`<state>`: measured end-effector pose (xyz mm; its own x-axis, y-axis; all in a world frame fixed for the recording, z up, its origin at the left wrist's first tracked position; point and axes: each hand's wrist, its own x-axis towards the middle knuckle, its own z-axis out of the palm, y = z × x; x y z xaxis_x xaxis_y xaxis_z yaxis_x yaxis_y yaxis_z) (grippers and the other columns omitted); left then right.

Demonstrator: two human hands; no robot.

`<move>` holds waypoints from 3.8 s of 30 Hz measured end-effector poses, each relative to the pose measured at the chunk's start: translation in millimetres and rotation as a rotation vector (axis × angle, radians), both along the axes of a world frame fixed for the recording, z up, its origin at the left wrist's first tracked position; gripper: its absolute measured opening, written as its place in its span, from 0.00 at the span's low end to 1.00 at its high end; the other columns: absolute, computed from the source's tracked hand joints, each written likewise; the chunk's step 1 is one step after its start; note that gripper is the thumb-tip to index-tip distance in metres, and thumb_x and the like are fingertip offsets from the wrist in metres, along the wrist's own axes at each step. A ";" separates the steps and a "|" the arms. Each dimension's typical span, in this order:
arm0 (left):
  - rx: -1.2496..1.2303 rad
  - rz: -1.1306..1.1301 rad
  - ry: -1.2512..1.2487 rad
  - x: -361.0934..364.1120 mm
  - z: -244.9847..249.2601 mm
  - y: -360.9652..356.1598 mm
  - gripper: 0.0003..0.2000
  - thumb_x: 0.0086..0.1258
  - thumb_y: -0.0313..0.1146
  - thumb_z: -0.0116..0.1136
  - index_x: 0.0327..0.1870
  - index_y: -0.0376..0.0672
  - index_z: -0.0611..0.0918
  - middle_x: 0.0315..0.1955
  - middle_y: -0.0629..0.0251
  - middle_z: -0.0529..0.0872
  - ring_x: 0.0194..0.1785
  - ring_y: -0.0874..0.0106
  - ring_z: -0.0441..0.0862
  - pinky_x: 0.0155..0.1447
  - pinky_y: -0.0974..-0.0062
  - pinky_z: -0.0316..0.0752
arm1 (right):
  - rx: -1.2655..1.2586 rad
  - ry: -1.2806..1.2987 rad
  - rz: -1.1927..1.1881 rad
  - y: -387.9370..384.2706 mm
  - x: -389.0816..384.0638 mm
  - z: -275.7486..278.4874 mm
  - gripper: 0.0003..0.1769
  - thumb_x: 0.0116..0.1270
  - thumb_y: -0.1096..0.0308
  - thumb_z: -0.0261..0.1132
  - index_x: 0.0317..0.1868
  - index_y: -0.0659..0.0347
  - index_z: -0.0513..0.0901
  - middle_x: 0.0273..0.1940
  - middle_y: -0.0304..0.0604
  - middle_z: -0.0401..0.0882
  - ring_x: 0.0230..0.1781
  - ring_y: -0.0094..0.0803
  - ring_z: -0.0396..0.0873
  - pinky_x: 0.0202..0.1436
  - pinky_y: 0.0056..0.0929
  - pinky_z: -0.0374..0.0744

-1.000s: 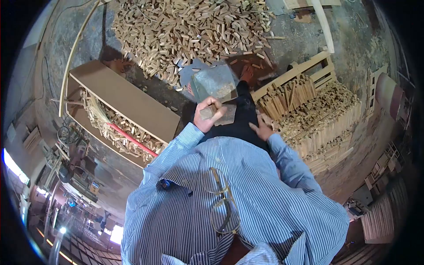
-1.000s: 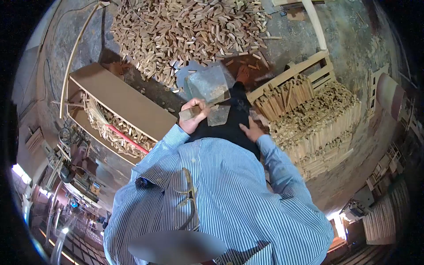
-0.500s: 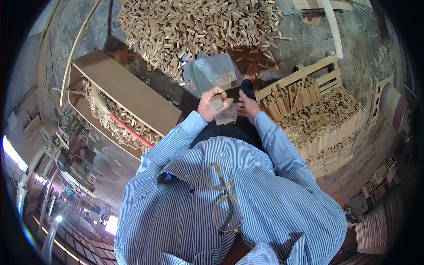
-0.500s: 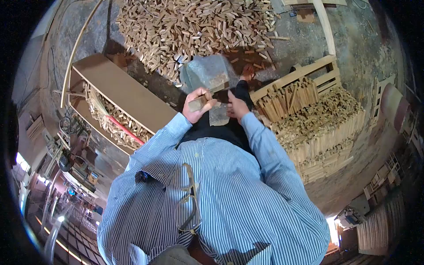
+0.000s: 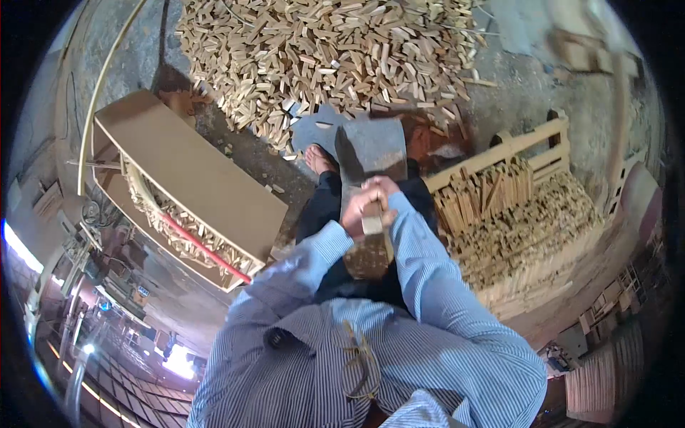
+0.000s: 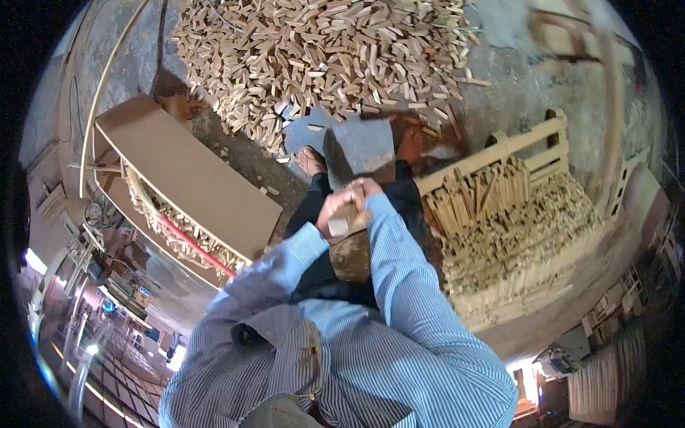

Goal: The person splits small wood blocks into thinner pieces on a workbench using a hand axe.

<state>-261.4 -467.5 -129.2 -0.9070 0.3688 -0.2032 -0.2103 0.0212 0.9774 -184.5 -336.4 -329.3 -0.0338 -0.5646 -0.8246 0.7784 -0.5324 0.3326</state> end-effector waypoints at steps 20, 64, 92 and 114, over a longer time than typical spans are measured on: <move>0.029 0.115 -0.166 -166.2 -213.4 -83.0 0.06 0.65 0.29 0.65 0.35 0.44 0.78 0.33 0.68 0.80 0.39 0.74 0.80 0.47 0.71 0.77 | 0.148 0.764 0.355 -84.0 -254.7 -174.1 0.09 0.69 0.68 0.60 0.29 0.57 0.77 0.24 0.35 0.76 0.23 0.24 0.73 0.29 0.28 0.76; -0.473 0.531 0.630 131.4 268.5 96.3 0.10 0.63 0.28 0.66 0.41 0.43 0.76 0.42 0.62 0.78 0.57 0.60 0.77 0.79 0.43 0.52 | -0.032 0.853 1.415 -47.9 -143.7 262.2 0.08 0.61 0.66 0.68 0.30 0.60 0.80 0.22 0.43 0.78 0.21 0.35 0.78 0.29 0.35 0.78; 0.250 3.272 0.972 553.1 443.5 216.0 0.29 0.71 0.64 0.51 0.40 0.40 0.75 0.30 0.55 0.79 0.42 0.56 0.81 0.59 0.47 0.77 | -1.152 1.699 2.105 -110.8 166.6 615.7 0.40 0.68 0.41 0.65 0.67 0.67 0.71 0.48 0.55 0.84 0.32 0.33 0.86 0.37 0.33 0.85; 0.060 2.964 -0.073 858.4 406.7 66.4 0.38 0.63 0.76 0.51 0.25 0.39 0.72 0.18 0.60 0.74 0.28 0.61 0.79 0.39 0.65 0.77 | 0.803 1.631 2.284 105.9 -120.0 393.1 0.38 0.63 0.29 0.59 0.43 0.60 0.89 0.37 0.52 0.88 0.35 0.45 0.86 0.45 0.41 0.82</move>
<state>597.0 -401.1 277.5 0.8198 -0.5102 -0.2600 0.2383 -0.1090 0.9651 -304.4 -230.5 63.8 -0.4983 -0.4757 -0.7249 -0.5304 0.8286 -0.1792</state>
